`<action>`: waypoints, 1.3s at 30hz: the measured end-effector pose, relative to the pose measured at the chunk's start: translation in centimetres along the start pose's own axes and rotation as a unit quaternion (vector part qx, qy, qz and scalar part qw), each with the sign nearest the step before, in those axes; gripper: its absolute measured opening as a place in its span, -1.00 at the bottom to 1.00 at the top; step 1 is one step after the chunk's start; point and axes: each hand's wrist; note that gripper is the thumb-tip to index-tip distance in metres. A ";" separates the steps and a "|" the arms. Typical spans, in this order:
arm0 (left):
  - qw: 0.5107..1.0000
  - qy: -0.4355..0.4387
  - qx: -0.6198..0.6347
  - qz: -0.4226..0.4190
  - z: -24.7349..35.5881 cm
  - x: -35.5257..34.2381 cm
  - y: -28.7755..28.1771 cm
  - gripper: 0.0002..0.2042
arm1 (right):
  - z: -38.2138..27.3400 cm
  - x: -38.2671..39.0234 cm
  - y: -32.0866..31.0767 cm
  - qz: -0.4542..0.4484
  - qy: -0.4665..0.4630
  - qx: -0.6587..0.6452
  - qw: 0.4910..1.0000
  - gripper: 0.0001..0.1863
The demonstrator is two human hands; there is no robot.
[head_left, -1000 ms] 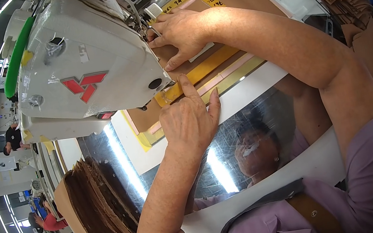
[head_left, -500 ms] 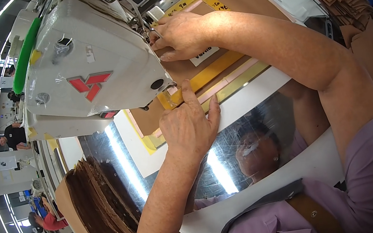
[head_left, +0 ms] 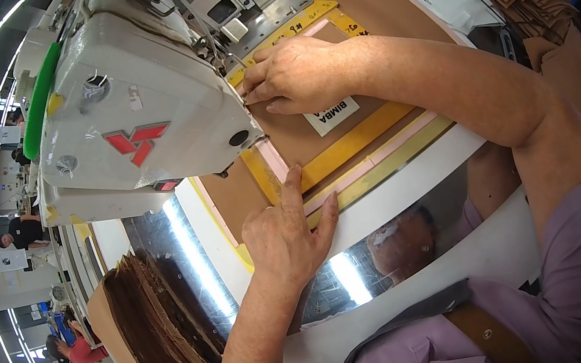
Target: Operating an industrial sewing machine to stitch leather panels and labels for handbags.
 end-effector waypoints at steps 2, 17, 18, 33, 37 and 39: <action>1.000 -0.015 0.007 -0.011 0.7 0.6 -0.3 -0.44 | -0.5 0.4 -0.3 0.018 -0.018 0.008 1.000 -0.61; 0.999 0.034 0.037 0.002 2.4 4.2 -0.8 -0.34 | -4.5 3.7 -1.2 -0.058 -0.026 0.055 0.996 -0.65; 0.998 0.042 0.046 0.011 2.5 4.4 -0.9 -0.35 | -4.8 3.9 -1.2 -0.060 -0.035 0.072 0.995 -0.64; 0.997 0.056 0.051 0.015 1.4 0.8 -1.9 -0.47 | -6.8 6.1 -1.1 -0.067 -0.040 0.056 0.995 -0.43; 0.997 0.047 0.055 0.002 0.0 -1.3 -0.3 -0.41 | -7.0 6.7 -1.2 0.040 -0.086 0.087 0.992 -0.48; 0.997 0.051 0.061 -0.007 -0.1 -2.0 -0.1 -0.33 | -7.2 7.7 -2.6 -0.016 -0.037 0.085 0.996 -0.44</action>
Point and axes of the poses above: each hand's wrist, its own x-axis away from the middle knuckle, its own y-axis out of the palm, z = x × y, and after that the axes turned 7 degrees about -x, right-handed
